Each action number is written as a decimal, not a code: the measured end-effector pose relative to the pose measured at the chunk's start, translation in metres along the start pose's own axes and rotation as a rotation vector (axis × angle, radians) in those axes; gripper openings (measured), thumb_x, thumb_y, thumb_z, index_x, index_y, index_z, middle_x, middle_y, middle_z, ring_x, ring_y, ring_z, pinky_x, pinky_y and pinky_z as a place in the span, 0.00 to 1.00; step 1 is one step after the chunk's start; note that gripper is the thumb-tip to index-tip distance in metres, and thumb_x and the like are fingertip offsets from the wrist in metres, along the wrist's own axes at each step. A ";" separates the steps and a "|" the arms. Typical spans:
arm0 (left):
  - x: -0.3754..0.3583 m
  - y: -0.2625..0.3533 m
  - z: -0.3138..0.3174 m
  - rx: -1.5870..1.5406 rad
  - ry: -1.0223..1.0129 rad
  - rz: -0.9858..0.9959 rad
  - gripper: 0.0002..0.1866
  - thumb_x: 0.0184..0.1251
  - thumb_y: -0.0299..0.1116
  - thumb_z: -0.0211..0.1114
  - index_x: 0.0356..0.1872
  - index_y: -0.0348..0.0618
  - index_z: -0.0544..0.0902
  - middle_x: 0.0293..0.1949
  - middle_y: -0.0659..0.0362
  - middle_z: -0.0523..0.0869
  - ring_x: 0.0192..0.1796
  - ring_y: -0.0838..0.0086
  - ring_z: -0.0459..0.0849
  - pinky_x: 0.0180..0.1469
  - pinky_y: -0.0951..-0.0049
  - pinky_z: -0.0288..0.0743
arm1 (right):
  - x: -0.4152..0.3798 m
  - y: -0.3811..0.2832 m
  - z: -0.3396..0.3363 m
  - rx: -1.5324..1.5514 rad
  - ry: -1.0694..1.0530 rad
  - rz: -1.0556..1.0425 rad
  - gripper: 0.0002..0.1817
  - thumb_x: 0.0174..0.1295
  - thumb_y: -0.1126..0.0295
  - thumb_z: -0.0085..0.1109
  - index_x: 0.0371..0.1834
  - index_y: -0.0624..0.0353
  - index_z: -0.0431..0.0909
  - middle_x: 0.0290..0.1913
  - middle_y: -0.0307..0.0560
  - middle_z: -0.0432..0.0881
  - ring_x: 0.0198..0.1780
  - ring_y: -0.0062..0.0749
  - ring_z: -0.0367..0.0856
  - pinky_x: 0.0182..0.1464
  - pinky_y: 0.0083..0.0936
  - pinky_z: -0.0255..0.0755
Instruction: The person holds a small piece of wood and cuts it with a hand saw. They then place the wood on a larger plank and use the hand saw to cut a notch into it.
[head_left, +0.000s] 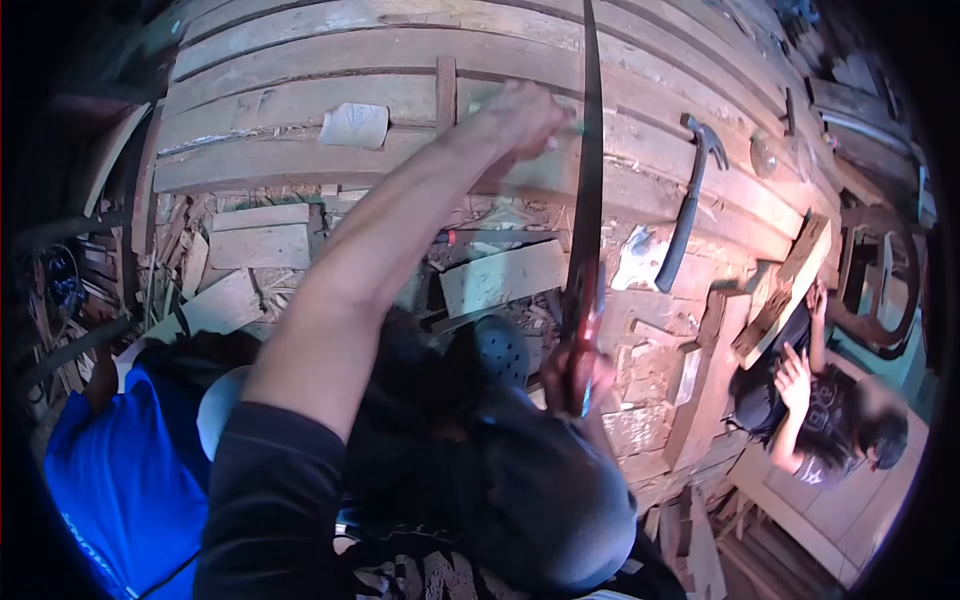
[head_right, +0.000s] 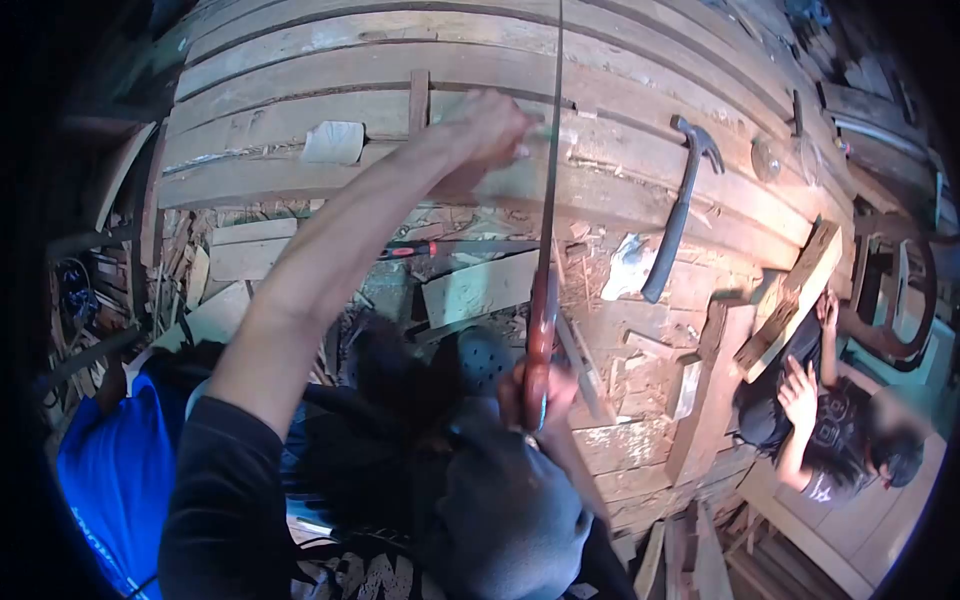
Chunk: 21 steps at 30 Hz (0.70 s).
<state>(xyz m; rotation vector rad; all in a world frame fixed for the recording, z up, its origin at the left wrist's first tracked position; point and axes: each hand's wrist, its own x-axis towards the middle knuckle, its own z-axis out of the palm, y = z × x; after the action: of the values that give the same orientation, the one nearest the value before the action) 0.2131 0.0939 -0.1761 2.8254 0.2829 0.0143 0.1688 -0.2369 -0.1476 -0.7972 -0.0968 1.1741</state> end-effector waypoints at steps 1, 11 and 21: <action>-0.001 0.004 0.008 -0.003 -0.003 0.034 0.19 0.63 0.40 0.62 0.53 0.44 0.77 0.35 0.48 0.86 0.42 0.53 0.85 0.47 0.55 0.78 | -0.019 -0.001 -0.016 -0.411 0.081 -0.081 0.15 0.56 0.79 0.59 0.17 0.60 0.64 0.15 0.36 0.64 0.16 0.21 0.70 0.15 0.18 0.58; -0.008 0.019 0.003 -0.019 -0.037 -0.040 0.17 0.64 0.32 0.56 0.54 0.49 0.78 0.40 0.50 0.85 0.46 0.56 0.85 0.51 0.56 0.77 | 0.053 -0.019 0.030 -1.111 0.083 -0.534 0.14 0.43 0.84 0.57 0.17 0.55 0.63 0.16 0.32 0.62 0.18 0.15 0.60 0.19 0.18 0.55; -0.012 0.030 -0.009 0.003 -0.131 -0.135 0.15 0.65 0.40 0.60 0.51 0.49 0.78 0.39 0.51 0.86 0.46 0.59 0.85 0.47 0.60 0.78 | 0.051 -0.011 0.039 -0.915 0.116 -0.500 0.15 0.49 0.84 0.59 0.16 0.56 0.64 0.17 0.31 0.64 0.19 0.14 0.60 0.20 0.16 0.57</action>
<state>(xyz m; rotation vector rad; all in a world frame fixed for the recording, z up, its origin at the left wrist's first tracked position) 0.2071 0.0667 -0.1580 2.7888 0.4422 -0.1994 0.1803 -0.1754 -0.1296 -1.5286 -0.7321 0.5640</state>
